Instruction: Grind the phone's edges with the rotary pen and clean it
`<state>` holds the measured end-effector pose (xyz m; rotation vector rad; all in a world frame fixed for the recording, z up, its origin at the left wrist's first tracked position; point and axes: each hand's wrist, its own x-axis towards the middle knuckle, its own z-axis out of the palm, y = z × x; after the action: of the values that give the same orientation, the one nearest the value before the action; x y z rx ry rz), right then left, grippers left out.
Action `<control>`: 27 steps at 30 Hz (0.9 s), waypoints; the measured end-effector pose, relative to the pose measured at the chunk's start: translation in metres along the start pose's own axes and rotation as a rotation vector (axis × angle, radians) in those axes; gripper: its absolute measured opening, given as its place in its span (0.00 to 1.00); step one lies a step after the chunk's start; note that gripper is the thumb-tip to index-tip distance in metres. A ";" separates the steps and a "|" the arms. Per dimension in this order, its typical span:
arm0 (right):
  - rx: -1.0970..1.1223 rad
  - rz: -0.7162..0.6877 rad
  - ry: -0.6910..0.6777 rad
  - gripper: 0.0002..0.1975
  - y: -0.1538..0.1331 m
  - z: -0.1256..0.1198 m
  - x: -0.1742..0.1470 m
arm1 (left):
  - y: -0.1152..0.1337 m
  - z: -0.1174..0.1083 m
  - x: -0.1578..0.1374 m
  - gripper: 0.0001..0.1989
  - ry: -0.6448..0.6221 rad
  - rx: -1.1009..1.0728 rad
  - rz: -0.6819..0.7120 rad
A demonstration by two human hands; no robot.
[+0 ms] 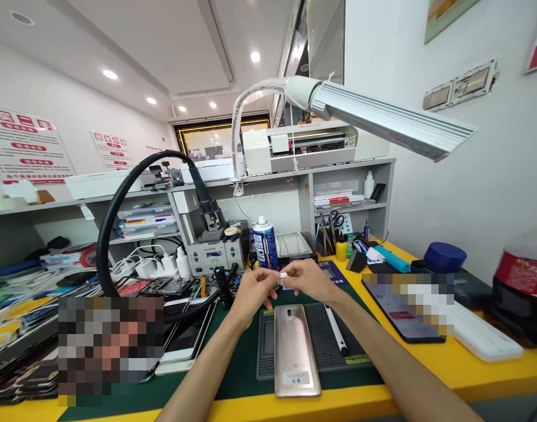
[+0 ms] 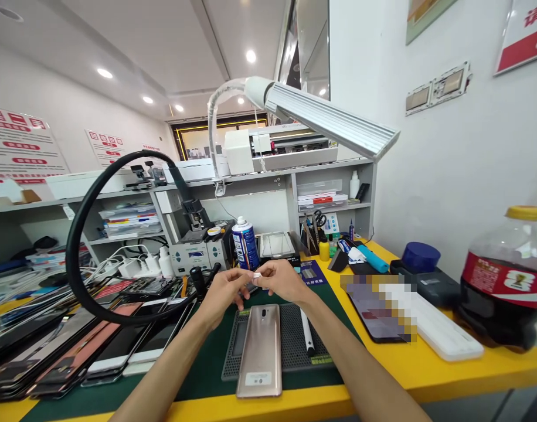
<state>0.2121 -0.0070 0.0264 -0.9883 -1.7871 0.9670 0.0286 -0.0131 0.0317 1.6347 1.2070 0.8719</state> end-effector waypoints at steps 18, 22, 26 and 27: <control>0.094 0.075 -0.017 0.12 -0.005 -0.002 -0.002 | -0.011 -0.004 0.001 0.16 -0.057 -0.199 -0.101; 0.140 0.093 -0.024 0.12 -0.007 -0.002 -0.002 | -0.010 -0.003 -0.002 0.17 -0.059 -0.203 -0.100; 0.187 0.132 -0.037 0.14 -0.008 -0.003 -0.004 | -0.009 -0.003 -0.004 0.17 -0.054 -0.198 -0.086; 0.187 0.132 -0.046 0.15 -0.008 -0.003 -0.004 | -0.008 -0.002 -0.004 0.17 -0.056 -0.195 -0.083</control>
<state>0.2146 -0.0127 0.0331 -0.9812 -1.6500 1.2251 0.0224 -0.0157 0.0246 1.4333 1.1076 0.8582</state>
